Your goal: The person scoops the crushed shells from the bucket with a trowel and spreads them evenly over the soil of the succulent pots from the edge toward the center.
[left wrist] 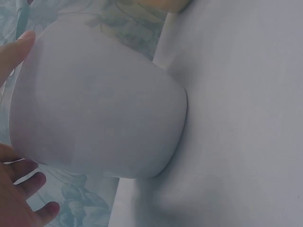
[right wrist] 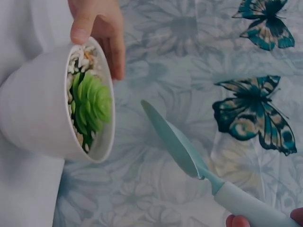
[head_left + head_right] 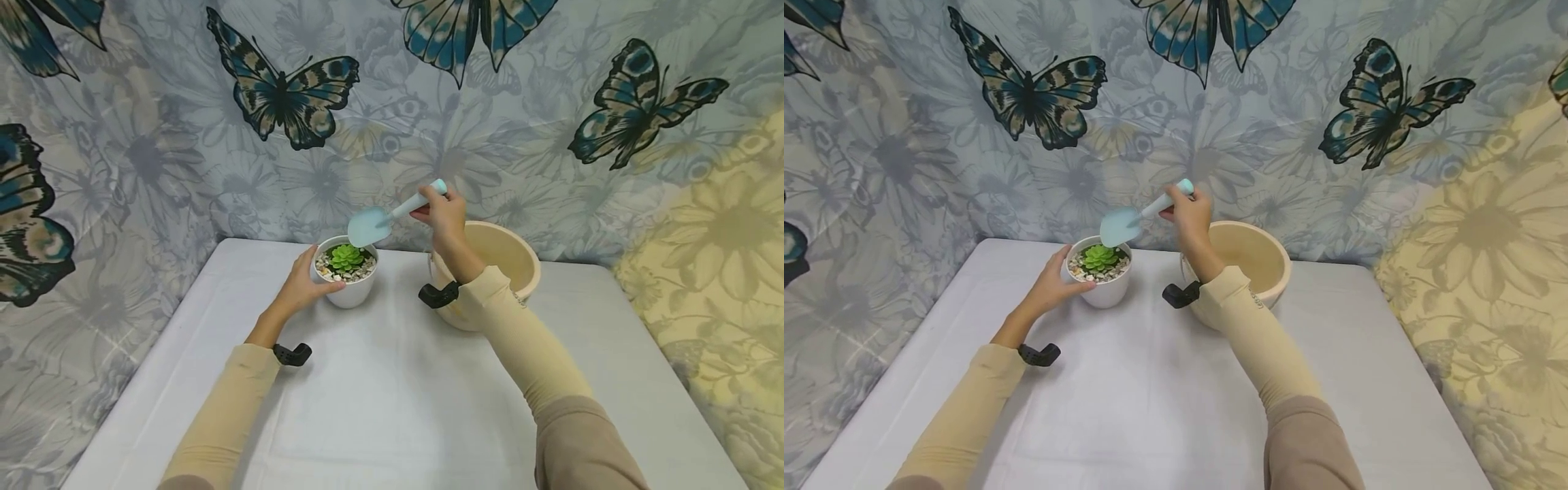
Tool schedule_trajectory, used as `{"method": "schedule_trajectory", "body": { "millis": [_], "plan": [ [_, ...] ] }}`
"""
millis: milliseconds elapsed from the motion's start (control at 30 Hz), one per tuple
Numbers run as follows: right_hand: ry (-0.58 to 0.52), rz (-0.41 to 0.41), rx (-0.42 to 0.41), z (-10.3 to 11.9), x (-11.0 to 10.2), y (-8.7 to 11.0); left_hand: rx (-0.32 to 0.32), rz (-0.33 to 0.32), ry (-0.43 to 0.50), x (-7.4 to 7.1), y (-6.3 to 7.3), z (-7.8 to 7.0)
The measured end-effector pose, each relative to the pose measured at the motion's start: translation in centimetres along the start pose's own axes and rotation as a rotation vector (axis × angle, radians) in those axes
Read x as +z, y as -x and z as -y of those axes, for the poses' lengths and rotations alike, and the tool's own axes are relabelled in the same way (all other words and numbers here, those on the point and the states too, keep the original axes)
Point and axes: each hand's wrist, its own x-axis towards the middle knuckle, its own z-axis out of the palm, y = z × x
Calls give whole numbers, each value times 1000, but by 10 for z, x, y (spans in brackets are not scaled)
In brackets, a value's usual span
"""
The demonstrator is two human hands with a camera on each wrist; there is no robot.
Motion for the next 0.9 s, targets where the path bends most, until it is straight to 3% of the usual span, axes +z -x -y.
{"method": "schedule_trajectory", "body": {
  "millis": [200, 400, 633, 900],
  "plan": [
    [-2, 1, -25, 10, -15, -1, 12, -12, -27, -10, -2, -8],
    [-26, -12, -76, 26, -43, -3, 64, -8, 9, -14, -6, -32],
    [-8, -20, -123, 47, -78, -1, 173, 17, 36, 0, -11, -62],
    [13, -45, -165, 71, -116, 5, 235, 83, 56, 28, -16, -92]
  ]
}}
